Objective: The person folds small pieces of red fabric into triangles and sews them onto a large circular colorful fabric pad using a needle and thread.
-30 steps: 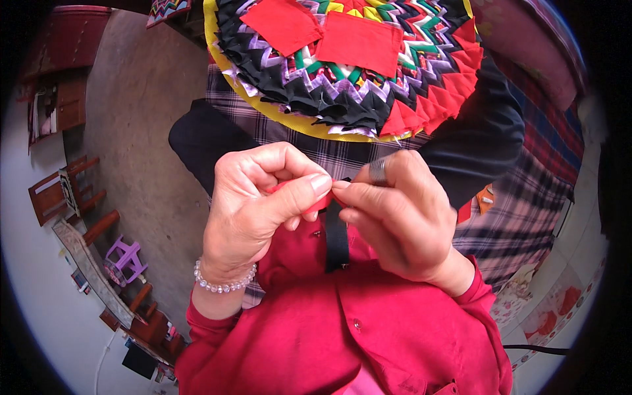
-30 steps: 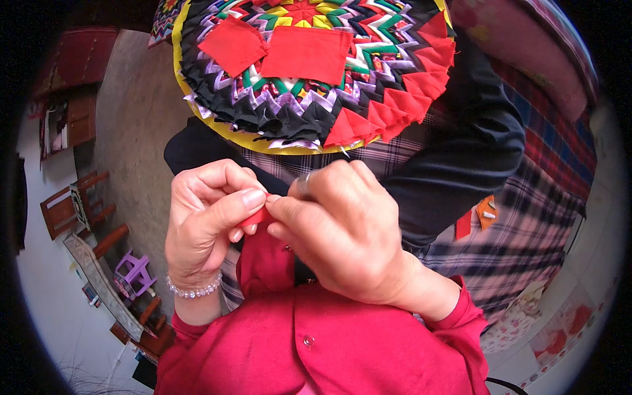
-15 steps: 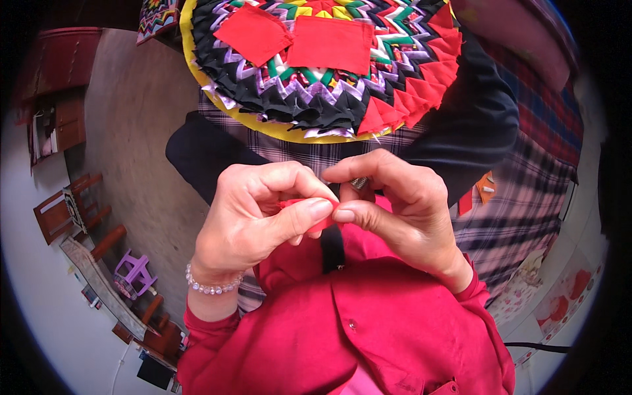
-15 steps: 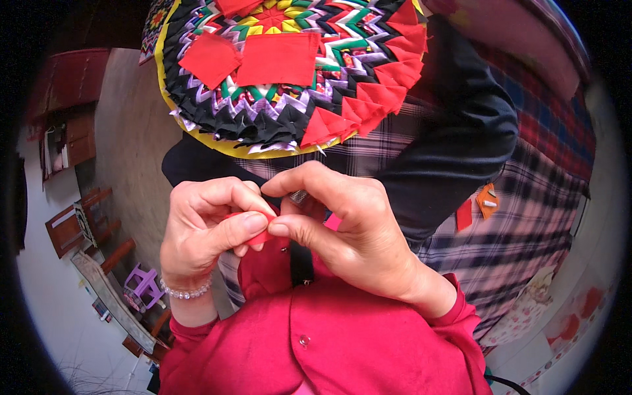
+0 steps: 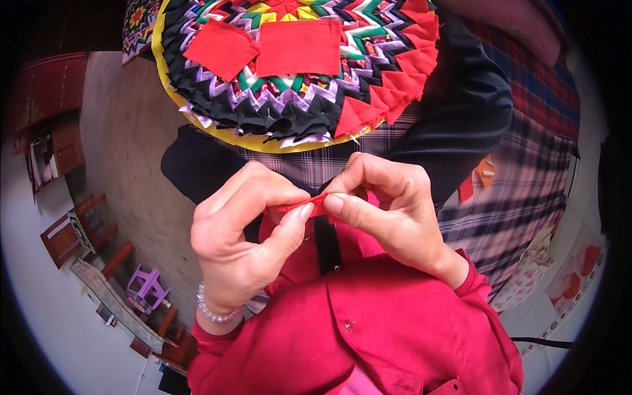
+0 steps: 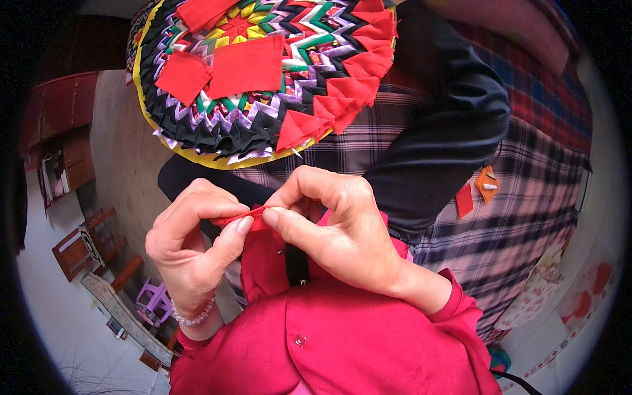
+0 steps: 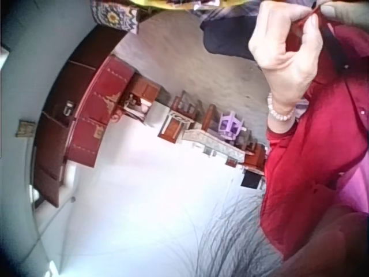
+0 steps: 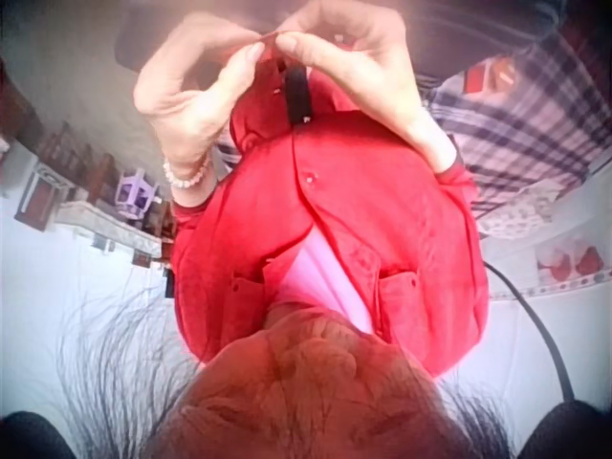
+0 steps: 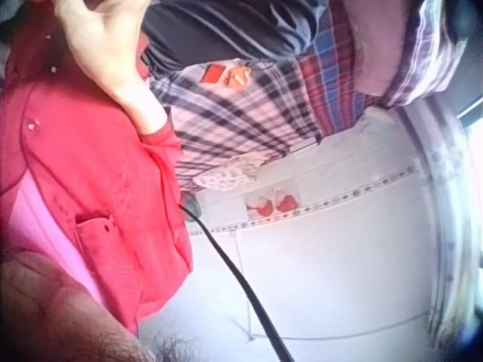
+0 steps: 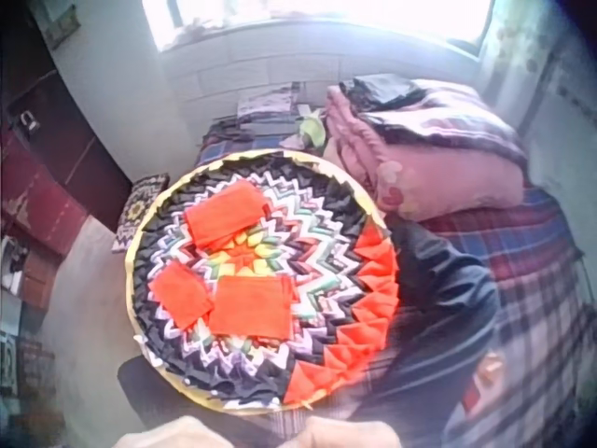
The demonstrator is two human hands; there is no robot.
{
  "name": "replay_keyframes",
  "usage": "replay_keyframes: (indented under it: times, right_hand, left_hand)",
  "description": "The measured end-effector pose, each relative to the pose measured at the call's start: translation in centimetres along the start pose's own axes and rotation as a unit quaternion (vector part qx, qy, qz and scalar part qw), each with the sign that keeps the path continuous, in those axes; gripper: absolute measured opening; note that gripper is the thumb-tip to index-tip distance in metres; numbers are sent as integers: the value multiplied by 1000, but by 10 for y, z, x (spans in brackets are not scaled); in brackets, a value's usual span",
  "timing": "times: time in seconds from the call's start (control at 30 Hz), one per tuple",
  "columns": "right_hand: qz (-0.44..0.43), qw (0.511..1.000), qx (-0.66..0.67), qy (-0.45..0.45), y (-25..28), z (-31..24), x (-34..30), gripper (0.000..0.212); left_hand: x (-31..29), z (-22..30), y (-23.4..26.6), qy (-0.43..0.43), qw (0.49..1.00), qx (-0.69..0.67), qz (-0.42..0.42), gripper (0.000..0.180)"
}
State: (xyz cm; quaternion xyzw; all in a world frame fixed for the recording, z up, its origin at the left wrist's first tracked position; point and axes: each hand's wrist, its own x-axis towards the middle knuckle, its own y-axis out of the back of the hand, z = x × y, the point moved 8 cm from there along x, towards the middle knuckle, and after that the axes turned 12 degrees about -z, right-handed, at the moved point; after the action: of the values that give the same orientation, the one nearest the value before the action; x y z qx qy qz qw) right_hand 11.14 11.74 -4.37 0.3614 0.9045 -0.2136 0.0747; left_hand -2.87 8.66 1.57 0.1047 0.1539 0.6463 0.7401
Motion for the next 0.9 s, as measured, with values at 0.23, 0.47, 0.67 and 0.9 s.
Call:
replay_keyframes:
  times: [0.23, 0.47, 0.67, 0.9]
  right_hand:
    - [5, 995, 95, -6, 2, 6, 2, 11]
    - [0, 966, 255, -48, -1, 15, 1, 8]
    - [-11, 959, 276, -58, -2, 20, 2, 9]
    - [-30, 959, 280, -45, -3, 14, 4, 11]
  left_hand:
    - [-14, 19, -10, -116, 972, 190, 78, 35]
    - [-17, 31, -22, -149, 938, 310, 55, 43]
    - [-18, 37, -27, -190, 908, 372, 33, 28]
    - [-23, 40, -29, -201, 904, 375, 40, 29]
